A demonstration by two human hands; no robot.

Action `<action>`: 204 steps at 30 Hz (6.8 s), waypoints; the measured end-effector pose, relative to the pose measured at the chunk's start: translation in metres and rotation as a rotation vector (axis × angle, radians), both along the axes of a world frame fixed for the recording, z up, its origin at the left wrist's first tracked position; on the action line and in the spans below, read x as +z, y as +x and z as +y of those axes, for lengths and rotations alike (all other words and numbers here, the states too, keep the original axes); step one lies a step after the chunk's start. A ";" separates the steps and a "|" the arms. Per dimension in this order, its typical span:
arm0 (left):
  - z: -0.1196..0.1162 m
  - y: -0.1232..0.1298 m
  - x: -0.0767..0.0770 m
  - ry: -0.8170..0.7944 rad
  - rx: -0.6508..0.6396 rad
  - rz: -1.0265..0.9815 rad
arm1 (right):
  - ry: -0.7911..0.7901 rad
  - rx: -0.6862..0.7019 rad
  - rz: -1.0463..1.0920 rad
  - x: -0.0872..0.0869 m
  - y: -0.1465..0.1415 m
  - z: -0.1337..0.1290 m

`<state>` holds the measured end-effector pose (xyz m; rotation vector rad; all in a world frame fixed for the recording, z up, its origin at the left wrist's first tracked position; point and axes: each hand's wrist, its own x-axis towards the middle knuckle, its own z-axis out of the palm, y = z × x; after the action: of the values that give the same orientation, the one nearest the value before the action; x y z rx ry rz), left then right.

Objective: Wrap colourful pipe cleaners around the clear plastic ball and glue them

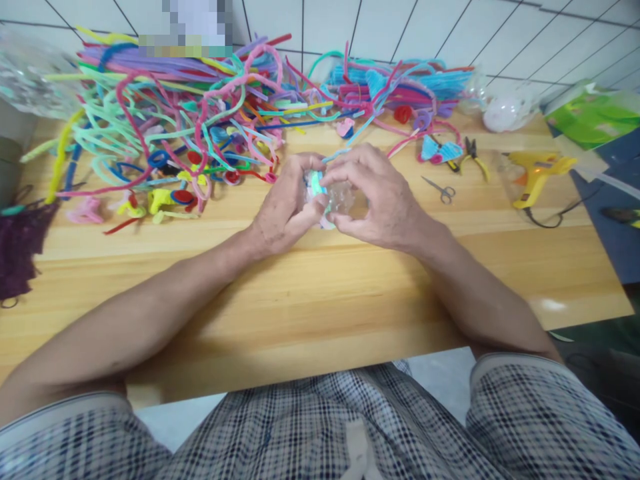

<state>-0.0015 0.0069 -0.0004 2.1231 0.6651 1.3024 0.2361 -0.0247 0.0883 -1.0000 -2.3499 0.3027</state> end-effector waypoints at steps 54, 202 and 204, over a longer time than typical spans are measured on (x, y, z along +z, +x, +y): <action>-0.012 0.001 0.014 0.024 -0.023 0.022 | 0.045 0.080 0.087 -0.017 0.009 0.001; -0.005 -0.010 0.007 0.418 0.069 0.336 | -0.919 -0.139 0.930 -0.018 -0.014 0.004; -0.007 -0.007 0.010 0.488 0.086 0.306 | -0.927 -0.136 0.959 -0.015 -0.015 0.003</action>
<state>-0.0089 -0.0004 0.0096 2.7560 0.6091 1.2952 0.2209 -0.0214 0.0729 -1.0315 -1.2083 1.5116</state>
